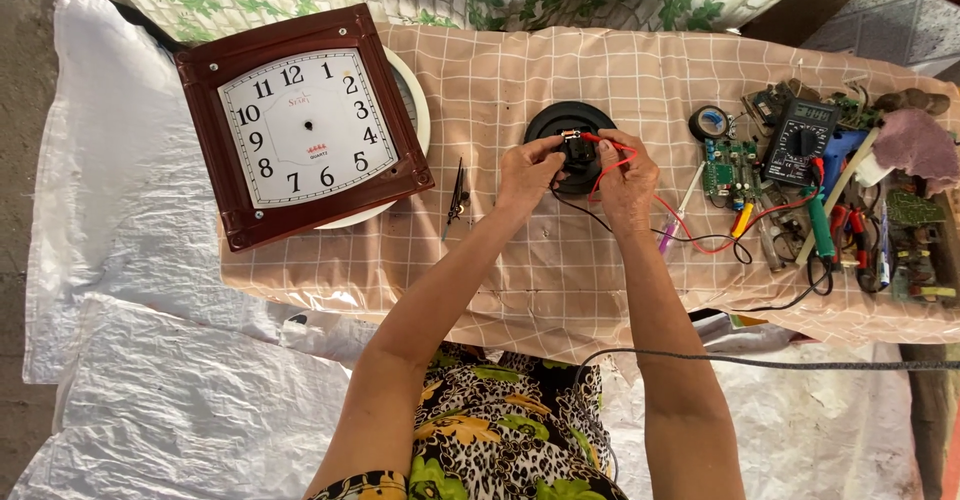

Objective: The person uses a multimeter to test a small black electronic component on a table. They hold the component with one hand and touch the multimeter probes to its terminals with the other hand, repeatedly checking the connection.

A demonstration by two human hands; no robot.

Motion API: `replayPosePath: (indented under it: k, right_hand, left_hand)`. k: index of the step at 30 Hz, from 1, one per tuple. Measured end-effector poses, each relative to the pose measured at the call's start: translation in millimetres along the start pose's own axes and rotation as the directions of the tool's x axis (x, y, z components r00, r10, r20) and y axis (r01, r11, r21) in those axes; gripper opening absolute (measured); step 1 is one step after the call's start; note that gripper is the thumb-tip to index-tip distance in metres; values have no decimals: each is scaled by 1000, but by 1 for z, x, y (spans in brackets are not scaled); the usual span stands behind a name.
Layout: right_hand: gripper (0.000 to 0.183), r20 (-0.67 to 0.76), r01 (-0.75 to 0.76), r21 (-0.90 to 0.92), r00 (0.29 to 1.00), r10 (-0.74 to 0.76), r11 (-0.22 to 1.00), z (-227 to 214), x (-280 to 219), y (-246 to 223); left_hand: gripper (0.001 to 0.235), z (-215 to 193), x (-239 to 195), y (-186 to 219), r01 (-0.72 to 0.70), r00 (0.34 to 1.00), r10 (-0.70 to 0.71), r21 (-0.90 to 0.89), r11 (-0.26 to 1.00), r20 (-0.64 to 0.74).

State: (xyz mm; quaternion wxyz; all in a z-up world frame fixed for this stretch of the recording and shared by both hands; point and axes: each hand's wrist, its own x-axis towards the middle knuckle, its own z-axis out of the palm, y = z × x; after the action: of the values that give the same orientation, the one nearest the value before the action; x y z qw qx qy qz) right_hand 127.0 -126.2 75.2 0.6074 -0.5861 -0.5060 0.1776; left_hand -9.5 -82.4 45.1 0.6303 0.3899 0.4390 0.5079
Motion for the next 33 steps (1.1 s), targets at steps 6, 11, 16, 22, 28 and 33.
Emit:
replayPosePath:
  k: [6, 11, 16, 22, 28, 33]
  right_hand:
    - [10, 9, 8, -27, 1000, -8, 1000, -2, 2, 4]
    - [9, 19, 25, -60, 1000, -24, 998, -4, 3, 1]
    - [9, 18, 40, -64, 999, -39, 997, -2, 4, -3]
    - [7, 25, 76, -105, 997, -74, 992, -3, 11, 0]
    - [8, 35, 115, -152, 993, -111, 982, -2, 10, -2]
    - [7, 71, 192, -123, 980, -184, 974, -3, 7, -2]
  left_hand:
    - [32, 0, 6, -10, 26, 999, -25, -10, 1000, 39]
    - [32, 3, 4, -5, 60, 998, -60, 7, 998, 31]
    - [33, 5, 4, -4, 87, 996, -87, 0, 996, 21]
    - [32, 4, 8, -5, 63, 998, -63, -7, 998, 18]
    - [32, 2, 17, -12, 76, 997, -76, 16, 997, 29]
    - [28, -1, 13, -4, 131, 991, -131, -25, 991, 13]
